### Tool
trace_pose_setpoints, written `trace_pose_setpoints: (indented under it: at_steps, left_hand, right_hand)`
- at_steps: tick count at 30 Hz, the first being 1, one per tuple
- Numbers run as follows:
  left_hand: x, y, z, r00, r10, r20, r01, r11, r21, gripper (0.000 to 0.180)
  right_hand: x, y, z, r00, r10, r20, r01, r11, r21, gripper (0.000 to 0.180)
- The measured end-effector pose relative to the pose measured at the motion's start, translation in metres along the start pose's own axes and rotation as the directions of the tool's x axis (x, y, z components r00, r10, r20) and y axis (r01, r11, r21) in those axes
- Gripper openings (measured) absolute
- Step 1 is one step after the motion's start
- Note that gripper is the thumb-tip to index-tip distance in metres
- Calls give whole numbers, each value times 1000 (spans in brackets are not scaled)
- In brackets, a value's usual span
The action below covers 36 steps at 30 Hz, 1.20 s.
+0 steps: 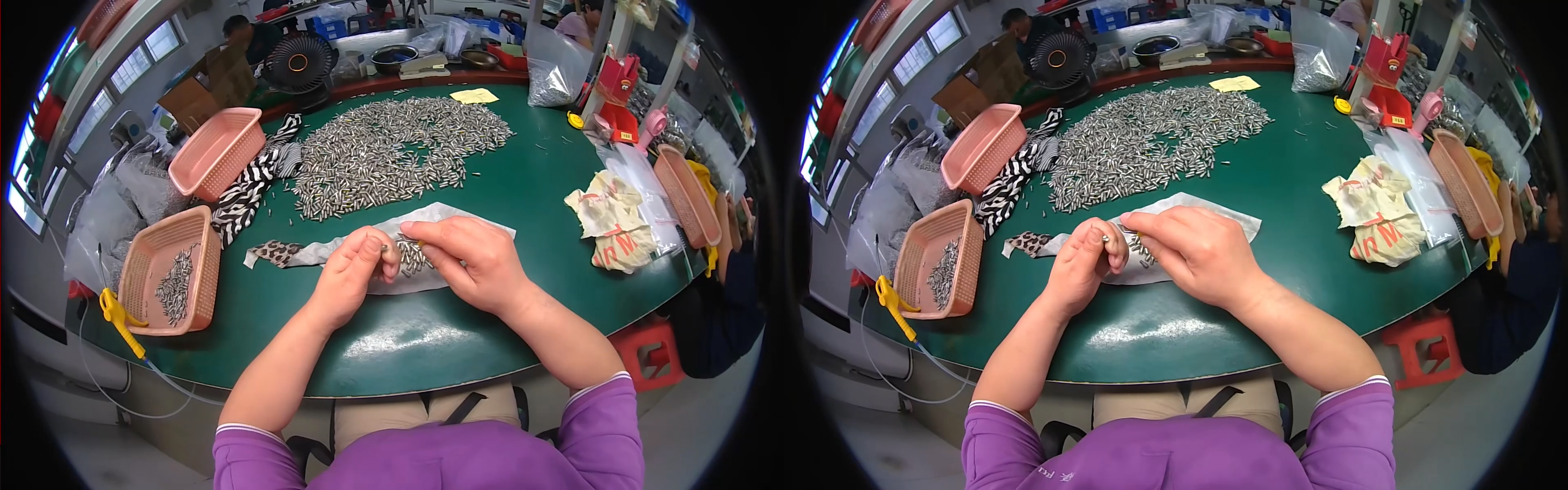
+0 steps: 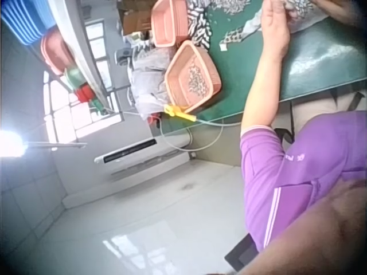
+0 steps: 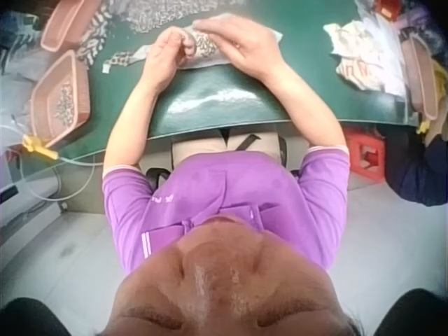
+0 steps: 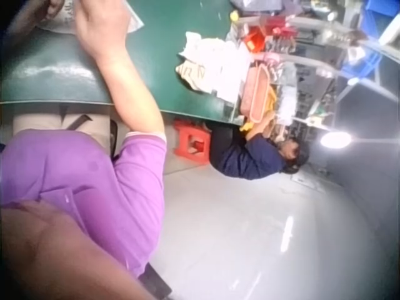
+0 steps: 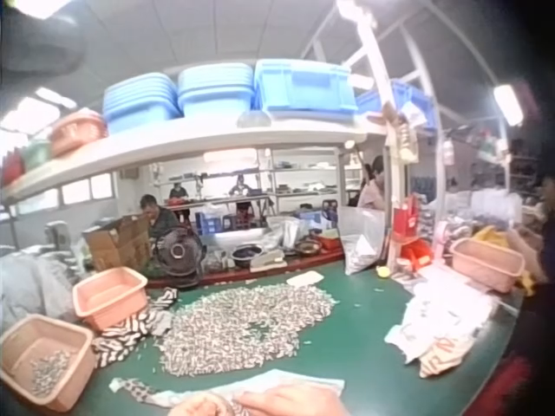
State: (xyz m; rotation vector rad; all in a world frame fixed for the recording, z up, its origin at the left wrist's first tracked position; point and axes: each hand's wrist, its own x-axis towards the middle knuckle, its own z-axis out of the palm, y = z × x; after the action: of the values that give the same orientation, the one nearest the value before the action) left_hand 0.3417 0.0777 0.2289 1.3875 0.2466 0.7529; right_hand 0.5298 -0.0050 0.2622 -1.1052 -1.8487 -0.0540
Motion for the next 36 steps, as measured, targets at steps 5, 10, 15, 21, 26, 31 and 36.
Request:
trace_pose_setpoints:
  at_steps: [5, 10, 15, 21, 26, 31, 36]
  left_hand:
    - [0, 2, 2, 1000, -4, -3, 4, 1000, -3, 37]
    - [0, 2, 2, 999, -29, 21, 30, 999, -36, 37]
    - [-2, 7, 8, 993, -105, -60, 103, 994, -33, 36]
    - [-3, 7, 9, 987, -114, -115, 115, 993, 4, 37]
    - [-3, 7, 10, 986, -123, -115, 126, 992, 19, 36]
    - [-4, 6, 7, 976, -169, -137, 178, 982, 55, 34]
    - [-2, -1, -5, 993, -120, -14, 120, 993, -8, 32]
  right_hand:
    - [0, 1, 0, 1000, -5, -1, 5, 1000, 23, 28]
    - [0, 0, -1, 999, -19, 34, 16, 997, 80, 29]
    - [-2, 0, 3, 997, -42, 57, 33, 987, 157, 31]
    - [-4, -1, 3, 993, 21, 115, -35, 992, 121, 35]
    - [-4, -2, 3, 992, 49, 118, -64, 990, 127, 33]
    - [-3, -5, 2, 994, 17, 104, -21, 999, 43, 33]
    - [0, -3, 1, 998, -15, 60, 21, 995, -98, 35]
